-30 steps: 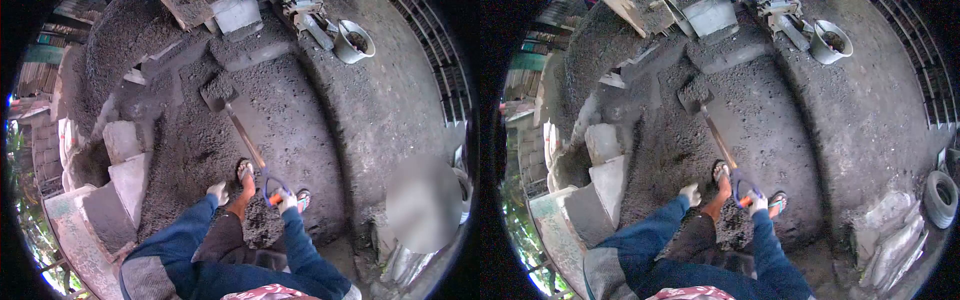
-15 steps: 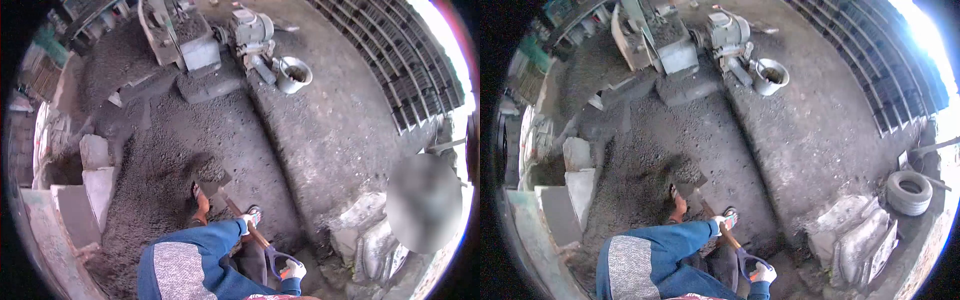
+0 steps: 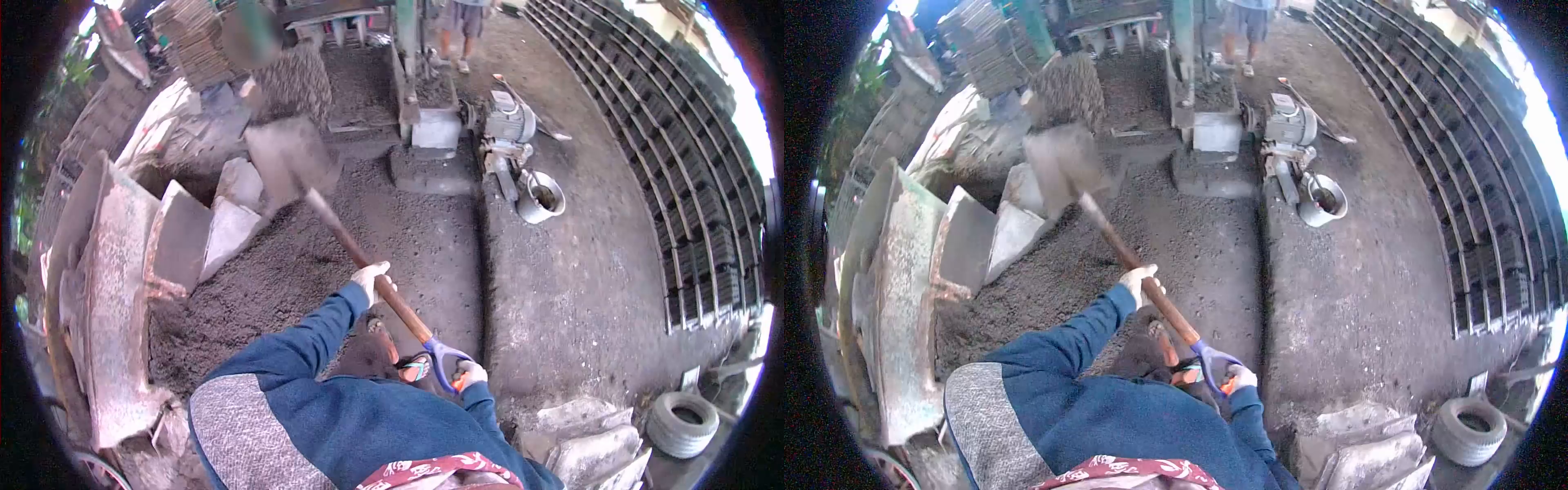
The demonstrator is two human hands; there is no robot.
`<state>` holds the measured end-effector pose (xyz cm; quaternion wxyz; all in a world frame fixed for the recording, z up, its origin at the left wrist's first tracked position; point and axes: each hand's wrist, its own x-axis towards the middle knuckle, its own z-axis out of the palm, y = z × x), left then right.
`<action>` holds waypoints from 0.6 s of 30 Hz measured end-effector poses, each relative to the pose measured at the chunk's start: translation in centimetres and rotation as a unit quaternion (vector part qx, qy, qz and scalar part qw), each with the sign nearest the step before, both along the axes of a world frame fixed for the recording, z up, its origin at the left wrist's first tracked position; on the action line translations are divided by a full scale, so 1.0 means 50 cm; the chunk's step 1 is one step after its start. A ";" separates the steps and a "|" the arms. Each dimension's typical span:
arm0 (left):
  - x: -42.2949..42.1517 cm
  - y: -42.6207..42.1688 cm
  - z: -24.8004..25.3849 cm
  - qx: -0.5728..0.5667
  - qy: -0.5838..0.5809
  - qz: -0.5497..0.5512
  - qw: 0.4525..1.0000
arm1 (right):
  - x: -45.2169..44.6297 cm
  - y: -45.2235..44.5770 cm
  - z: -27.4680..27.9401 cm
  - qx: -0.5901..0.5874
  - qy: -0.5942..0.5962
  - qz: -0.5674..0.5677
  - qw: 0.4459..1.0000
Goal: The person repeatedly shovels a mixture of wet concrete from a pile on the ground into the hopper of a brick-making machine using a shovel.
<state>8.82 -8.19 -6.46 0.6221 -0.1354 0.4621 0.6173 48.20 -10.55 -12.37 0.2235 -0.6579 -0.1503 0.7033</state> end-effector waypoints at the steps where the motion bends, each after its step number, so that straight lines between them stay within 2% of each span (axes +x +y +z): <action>1: 0.011 -0.035 0.050 0.052 -0.065 0.014 0.996 | 0.016 0.038 0.045 -0.045 0.053 0.034 0.997; 3: 0.012 -0.101 0.072 0.030 -0.137 0.074 0.987 | 0.062 0.084 0.040 0.115 -0.029 0.129 0.985; 4: 0.017 -0.139 0.090 0.087 -0.014 0.075 0.993 | 0.082 0.115 0.020 0.238 -0.045 0.200 0.949; 5: 0.010 -0.158 0.114 0.024 -0.025 0.214 0.976 | 0.095 0.148 -0.025 0.308 -0.058 0.246 0.917; 6: -0.019 -0.197 0.094 0.011 -0.058 0.299 0.953 | 0.108 0.180 -0.069 0.378 -0.075 0.282 0.879; 7: -0.048 -0.247 0.051 -0.004 -0.087 0.381 0.921 | 0.060 0.212 -0.032 0.381 -0.153 0.313 0.856; 8: -0.059 -0.284 -0.030 -0.043 -0.060 0.413 0.908 | -0.001 0.242 0.027 0.377 -0.229 0.344 0.829; 9: -0.056 -0.323 -0.093 -0.079 -0.034 0.442 0.893 | -0.076 0.251 0.120 0.245 -0.121 0.278 0.921; 10: -0.051 -0.355 -0.101 -0.109 -0.047 0.475 0.872 | -0.131 0.273 0.146 0.306 -0.154 0.311 0.887; 11: -0.048 -0.402 -0.172 -0.101 0.023 0.474 0.875 | -0.176 0.298 0.162 0.367 -0.184 0.341 0.846; 13: -0.020 -0.451 -0.164 -0.123 -0.075 0.587 0.797 | -0.259 0.352 0.172 0.420 -0.220 0.426 0.770; 15: 0.023 -0.497 -0.175 -0.123 -0.091 0.632 0.760 | -0.340 0.385 0.185 0.443 -0.216 0.494 0.717; 17: 0.069 -0.524 -0.166 -0.127 -0.105 0.661 0.732 | -0.399 0.419 0.137 0.381 -0.172 0.557 0.718; 18: 0.095 -0.532 -0.150 -0.133 -0.113 0.668 0.724 | -0.424 0.432 0.116 0.392 -0.157 0.579 0.697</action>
